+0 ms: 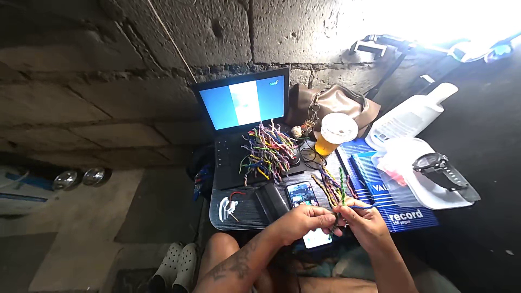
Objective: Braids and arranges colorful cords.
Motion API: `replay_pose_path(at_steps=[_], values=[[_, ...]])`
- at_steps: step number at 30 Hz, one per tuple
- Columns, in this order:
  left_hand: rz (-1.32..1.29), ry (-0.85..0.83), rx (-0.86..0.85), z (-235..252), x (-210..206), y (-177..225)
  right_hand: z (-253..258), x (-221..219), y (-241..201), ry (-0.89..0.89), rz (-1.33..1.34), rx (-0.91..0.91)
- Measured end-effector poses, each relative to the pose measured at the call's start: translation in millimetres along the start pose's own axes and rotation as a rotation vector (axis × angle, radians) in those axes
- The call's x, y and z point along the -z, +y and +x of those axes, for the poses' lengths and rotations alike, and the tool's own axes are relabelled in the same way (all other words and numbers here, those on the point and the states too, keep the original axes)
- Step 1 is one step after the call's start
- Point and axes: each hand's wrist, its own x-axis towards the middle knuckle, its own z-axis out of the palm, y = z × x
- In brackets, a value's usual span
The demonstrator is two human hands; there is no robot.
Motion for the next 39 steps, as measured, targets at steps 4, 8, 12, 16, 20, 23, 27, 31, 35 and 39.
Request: replay_pose_path(at_steps=[4, 8, 12, 16, 20, 23, 27, 31, 35, 39], values=[[-0.071, -0.004, 0.055, 1.4, -2.6, -1.2, -1.1, 0.7, 0.8, -0.030, -0.091, 0.004], [-0.091, 0.065, -0.012, 3.2, -7.6, -2.8, 0.9, 0.1, 4.0, 0.021, -0.203, 0.103], [0.540, 0.324, -0.238, 1.9, -11.7, -5.2, -1.3, -9.2, 6.5, 0.189, -0.423, 0.165], [0.823, 0.466, -0.302, 3.6, -18.0, -11.1, -0.2, -17.5, 6.5, 0.286, -0.467, 0.085], [0.306, 0.231, -0.124, 2.5, -7.0, -3.0, 2.2, -1.8, 4.0, 0.113, -0.146, -0.020], [0.066, 0.101, -0.068, 0.0, -4.8, 1.3, 2.3, 8.7, 1.6, -0.041, 0.076, -0.067], [-0.085, -0.028, -0.010, -0.3, -4.9, -1.6, 3.5, 16.4, 9.1, -0.174, 0.214, -0.021], [-0.217, -0.132, 0.035, -0.9, -8.1, -4.7, 4.2, 17.4, 10.8, -0.277, 0.346, 0.034], [-0.179, -0.099, -0.039, 0.3, -14.1, -7.1, 2.0, 12.1, 5.5, -0.178, 0.242, 0.082], [0.609, 0.263, -0.347, -1.1, -15.5, -4.9, 0.7, -7.2, -1.9, 0.142, 0.046, 0.062]])
